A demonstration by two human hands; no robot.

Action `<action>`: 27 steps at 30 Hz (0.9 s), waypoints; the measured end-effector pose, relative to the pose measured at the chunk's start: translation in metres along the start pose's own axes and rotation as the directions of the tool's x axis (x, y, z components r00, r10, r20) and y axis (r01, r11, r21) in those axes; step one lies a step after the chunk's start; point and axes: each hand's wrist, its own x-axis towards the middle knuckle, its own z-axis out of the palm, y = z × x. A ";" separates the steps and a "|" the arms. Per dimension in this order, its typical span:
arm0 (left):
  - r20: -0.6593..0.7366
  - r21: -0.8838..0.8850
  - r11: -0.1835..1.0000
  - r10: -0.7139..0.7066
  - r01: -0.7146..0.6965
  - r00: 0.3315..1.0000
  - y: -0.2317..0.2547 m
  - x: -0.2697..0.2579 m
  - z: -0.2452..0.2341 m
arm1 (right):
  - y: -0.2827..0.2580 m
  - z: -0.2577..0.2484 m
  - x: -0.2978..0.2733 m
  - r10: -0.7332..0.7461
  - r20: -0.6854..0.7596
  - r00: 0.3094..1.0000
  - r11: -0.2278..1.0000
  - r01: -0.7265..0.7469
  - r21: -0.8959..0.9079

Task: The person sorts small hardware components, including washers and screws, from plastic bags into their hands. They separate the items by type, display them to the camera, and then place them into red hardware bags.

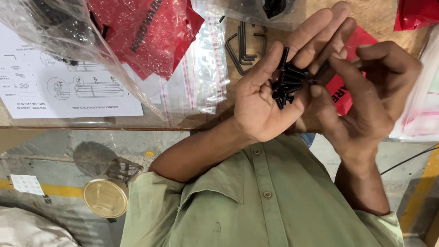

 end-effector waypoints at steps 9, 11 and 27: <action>-0.053 -0.026 0.996 -0.089 0.087 0.995 -0.002 -0.011 -0.009 | -0.014 -0.038 0.070 -0.328 0.365 0.871 0.933 0.360 -0.020; -0.078 -0.069 0.992 -0.115 0.109 0.990 -0.006 -0.015 -0.020 | -0.016 -0.044 0.083 -0.387 0.448 0.806 0.911 0.408 0.053; -0.021 -0.199 0.977 -0.080 0.074 0.997 -0.009 -0.021 -0.036 | -0.021 -0.041 0.104 -0.379 0.635 0.673 0.901 0.424 0.089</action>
